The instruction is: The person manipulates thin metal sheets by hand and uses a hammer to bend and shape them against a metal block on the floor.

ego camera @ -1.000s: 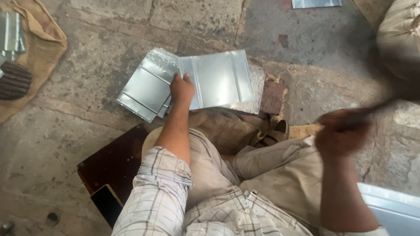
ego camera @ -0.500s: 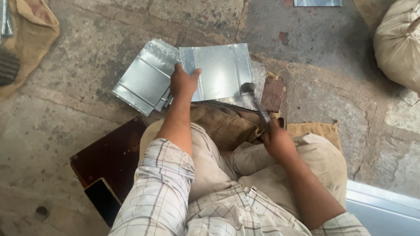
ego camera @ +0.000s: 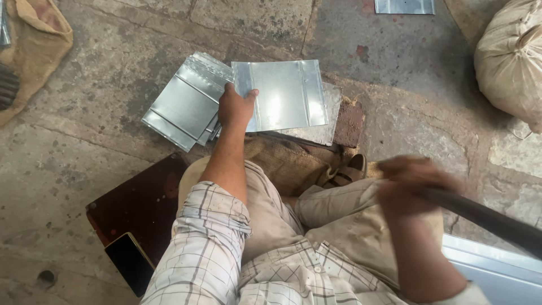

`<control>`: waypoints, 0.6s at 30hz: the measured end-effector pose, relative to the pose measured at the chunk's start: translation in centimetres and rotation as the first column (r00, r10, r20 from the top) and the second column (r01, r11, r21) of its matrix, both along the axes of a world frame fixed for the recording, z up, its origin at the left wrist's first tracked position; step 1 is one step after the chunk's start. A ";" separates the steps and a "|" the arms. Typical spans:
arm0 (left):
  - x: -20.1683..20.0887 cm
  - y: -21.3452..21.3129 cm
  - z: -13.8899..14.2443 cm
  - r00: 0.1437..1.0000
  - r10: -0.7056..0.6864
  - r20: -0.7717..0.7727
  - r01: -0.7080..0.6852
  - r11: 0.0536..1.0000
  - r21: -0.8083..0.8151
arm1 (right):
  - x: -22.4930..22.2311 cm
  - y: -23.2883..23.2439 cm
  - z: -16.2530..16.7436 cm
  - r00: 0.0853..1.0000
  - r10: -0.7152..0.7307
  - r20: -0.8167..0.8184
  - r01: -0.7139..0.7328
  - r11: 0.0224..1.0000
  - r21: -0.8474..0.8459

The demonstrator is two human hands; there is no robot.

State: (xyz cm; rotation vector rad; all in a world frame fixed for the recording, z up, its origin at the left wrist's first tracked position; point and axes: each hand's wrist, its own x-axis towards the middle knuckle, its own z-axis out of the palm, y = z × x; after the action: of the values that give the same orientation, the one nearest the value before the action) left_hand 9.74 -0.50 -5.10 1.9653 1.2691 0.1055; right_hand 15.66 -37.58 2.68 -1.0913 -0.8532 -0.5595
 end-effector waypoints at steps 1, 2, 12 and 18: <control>0.0 0.0 0.0 1.000 -0.001 -0.002 0.001 1.000 0.003 | -1.3 0.3 -2.7 0.987 -0.143 -0.072 0.096 0.889 -0.448; -0.1 0.0 0.1 1.000 -0.004 -0.004 0.004 1.000 0.007 | -2.6 0.3 -5.3 0.950 -0.304 -0.074 0.125 0.583 -0.803; 0.0 0.1 0.0 0.999 -0.032 -0.023 0.033 0.998 0.045 | 0.6 -0.6 3.3 0.810 -0.496 0.314 0.538 0.416 -0.733; -0.2 -0.1 0.5 0.999 -0.036 -0.035 0.036 0.999 -0.017 | 1.1 0.4 7.9 0.964 -0.168 0.208 0.220 0.940 -0.260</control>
State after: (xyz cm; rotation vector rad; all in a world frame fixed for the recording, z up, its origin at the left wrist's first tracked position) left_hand 9.52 -0.58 -4.60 1.9834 1.2526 0.0429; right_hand 16.74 -37.14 10.62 -1.4112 -1.0129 -0.7275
